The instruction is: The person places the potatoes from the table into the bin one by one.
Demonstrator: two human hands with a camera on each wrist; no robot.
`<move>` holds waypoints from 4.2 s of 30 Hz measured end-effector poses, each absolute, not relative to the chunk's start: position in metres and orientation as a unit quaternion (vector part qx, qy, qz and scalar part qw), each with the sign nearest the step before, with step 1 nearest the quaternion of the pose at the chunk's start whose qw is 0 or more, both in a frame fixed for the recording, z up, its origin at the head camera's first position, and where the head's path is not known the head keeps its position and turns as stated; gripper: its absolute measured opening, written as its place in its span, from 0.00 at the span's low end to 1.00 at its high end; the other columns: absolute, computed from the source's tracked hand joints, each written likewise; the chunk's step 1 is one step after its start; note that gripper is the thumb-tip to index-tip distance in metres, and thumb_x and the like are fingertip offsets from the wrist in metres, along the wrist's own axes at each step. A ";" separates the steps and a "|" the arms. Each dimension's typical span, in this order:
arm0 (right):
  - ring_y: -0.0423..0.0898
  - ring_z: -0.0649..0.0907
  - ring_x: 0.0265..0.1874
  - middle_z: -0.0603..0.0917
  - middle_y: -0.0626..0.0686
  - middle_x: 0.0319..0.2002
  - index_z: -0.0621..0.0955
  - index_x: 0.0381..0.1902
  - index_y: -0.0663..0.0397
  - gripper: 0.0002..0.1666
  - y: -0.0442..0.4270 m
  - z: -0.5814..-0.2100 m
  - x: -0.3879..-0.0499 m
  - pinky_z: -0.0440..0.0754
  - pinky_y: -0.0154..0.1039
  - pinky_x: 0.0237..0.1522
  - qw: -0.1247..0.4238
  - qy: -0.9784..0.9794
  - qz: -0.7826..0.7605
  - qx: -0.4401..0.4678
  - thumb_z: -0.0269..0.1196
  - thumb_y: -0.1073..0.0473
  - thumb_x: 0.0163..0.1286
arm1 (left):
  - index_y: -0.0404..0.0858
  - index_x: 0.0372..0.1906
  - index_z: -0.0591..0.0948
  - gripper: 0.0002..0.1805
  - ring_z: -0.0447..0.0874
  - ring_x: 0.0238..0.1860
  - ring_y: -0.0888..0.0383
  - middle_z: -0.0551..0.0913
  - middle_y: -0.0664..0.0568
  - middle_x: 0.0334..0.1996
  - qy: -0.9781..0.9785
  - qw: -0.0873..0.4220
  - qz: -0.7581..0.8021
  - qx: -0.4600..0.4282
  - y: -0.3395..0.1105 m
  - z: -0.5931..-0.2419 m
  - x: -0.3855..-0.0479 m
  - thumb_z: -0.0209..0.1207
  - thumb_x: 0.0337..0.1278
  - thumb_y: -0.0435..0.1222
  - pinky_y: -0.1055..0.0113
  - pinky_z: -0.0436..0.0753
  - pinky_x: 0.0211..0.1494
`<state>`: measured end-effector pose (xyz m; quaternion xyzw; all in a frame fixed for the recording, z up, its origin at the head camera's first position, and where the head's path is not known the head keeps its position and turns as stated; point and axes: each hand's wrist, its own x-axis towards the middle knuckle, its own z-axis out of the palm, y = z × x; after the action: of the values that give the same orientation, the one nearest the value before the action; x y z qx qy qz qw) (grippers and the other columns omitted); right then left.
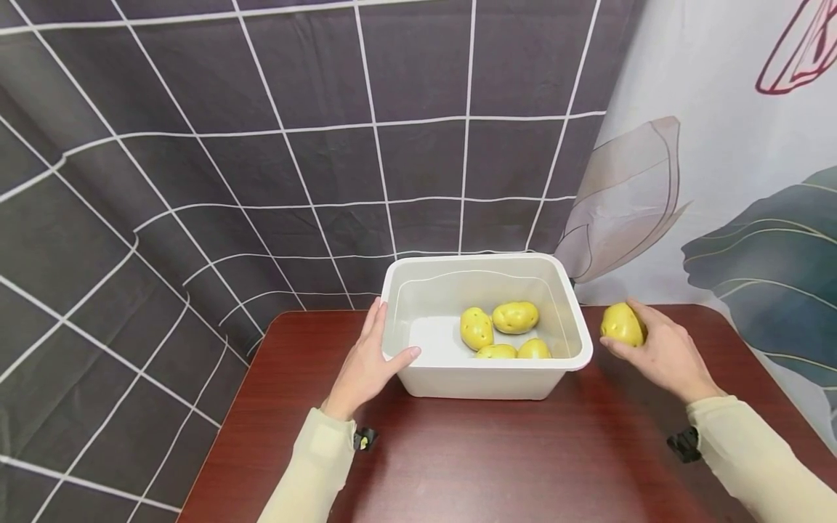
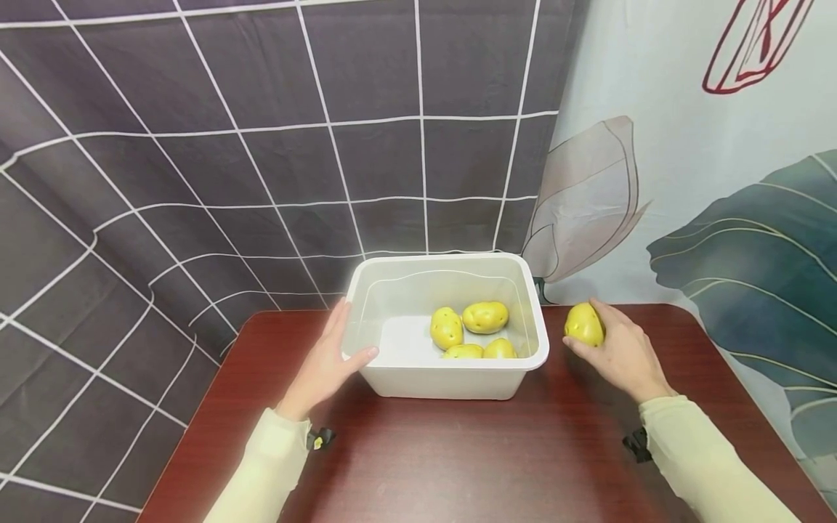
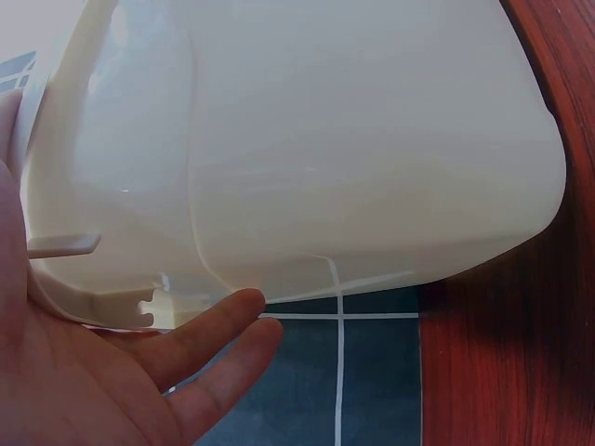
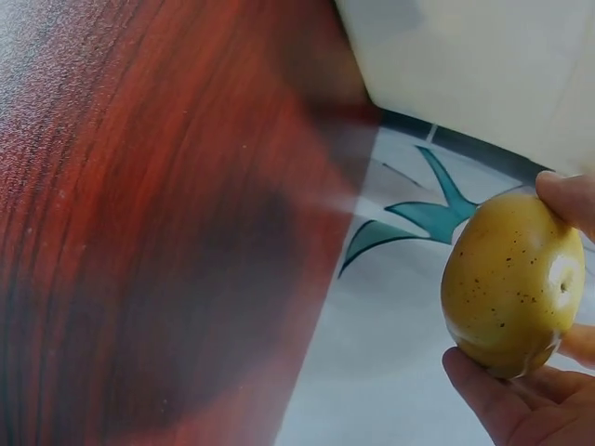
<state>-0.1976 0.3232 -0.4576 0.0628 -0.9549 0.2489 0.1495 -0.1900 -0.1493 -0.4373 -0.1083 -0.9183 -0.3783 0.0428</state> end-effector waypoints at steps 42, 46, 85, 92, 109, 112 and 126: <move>0.72 0.75 0.53 0.74 0.73 0.61 0.68 0.72 0.65 0.52 0.312 -0.423 -0.183 0.72 0.69 0.46 0.190 -0.944 0.253 0.089 0.76 0.45 0.57 | 0.41 0.81 0.51 0.56 0.61 0.74 0.46 0.45 0.56 0.81 -0.917 0.047 -0.382 -0.107 -0.149 -0.438 -0.190 0.63 0.58 0.62 0.43 0.67 0.70; 0.72 0.75 0.52 0.75 0.72 0.61 0.69 0.71 0.64 0.52 0.310 -0.422 -0.182 0.72 0.69 0.46 0.198 -0.943 0.250 0.093 0.76 0.46 0.56 | 0.42 0.81 0.51 0.56 0.61 0.74 0.47 0.45 0.58 0.81 -0.916 0.044 -0.385 -0.106 -0.149 -0.438 -0.190 0.63 0.57 0.62 0.43 0.67 0.70; 0.61 0.79 0.48 0.79 0.64 0.59 0.74 0.67 0.60 0.48 0.290 -0.397 -0.178 0.70 0.50 0.42 0.249 -0.924 0.262 0.125 0.79 0.51 0.51 | 0.43 0.81 0.51 0.56 0.61 0.74 0.47 0.46 0.54 0.81 -0.916 0.041 -0.384 -0.105 -0.150 -0.441 -0.191 0.63 0.57 0.63 0.43 0.66 0.70; 0.61 0.78 0.51 0.77 0.64 0.61 0.72 0.69 0.58 0.49 0.286 -0.395 -0.177 0.72 0.55 0.44 0.238 -0.925 0.269 0.122 0.79 0.50 0.52 | 0.43 0.81 0.50 0.56 0.60 0.75 0.48 0.45 0.56 0.81 -0.916 0.042 -0.384 -0.108 -0.150 -0.440 -0.191 0.63 0.58 0.63 0.45 0.66 0.71; 0.58 0.78 0.51 0.78 0.61 0.60 0.74 0.67 0.58 0.47 0.276 -0.389 -0.178 0.70 0.48 0.44 0.260 -0.917 0.272 0.137 0.80 0.53 0.50 | 0.44 0.82 0.50 0.56 0.60 0.75 0.50 0.43 0.62 0.81 -0.916 0.038 -0.385 -0.105 -0.150 -0.439 -0.191 0.63 0.58 0.63 0.46 0.65 0.72; 0.59 0.78 0.53 0.78 0.62 0.61 0.74 0.68 0.59 0.48 0.274 -0.388 -0.178 0.71 0.50 0.45 0.262 -0.915 0.274 0.136 0.80 0.53 0.50 | 0.44 0.82 0.50 0.56 0.60 0.75 0.50 0.43 0.62 0.81 -0.916 0.036 -0.386 -0.105 -0.150 -0.439 -0.190 0.63 0.58 0.62 0.46 0.65 0.72; 0.58 0.78 0.53 0.78 0.61 0.61 0.73 0.70 0.58 0.50 0.264 -0.384 -0.179 0.71 0.49 0.45 0.257 -0.913 0.284 0.139 0.79 0.52 0.51 | 0.43 0.82 0.50 0.56 0.61 0.74 0.49 0.44 0.60 0.81 -0.914 0.039 -0.389 -0.107 -0.150 -0.439 -0.190 0.63 0.58 0.62 0.46 0.66 0.71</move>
<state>-0.1793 0.2642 -0.3843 0.1393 -0.9131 0.2839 0.2574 -0.1900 -0.1497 -0.4389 -0.1070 -0.9143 -0.3886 0.0394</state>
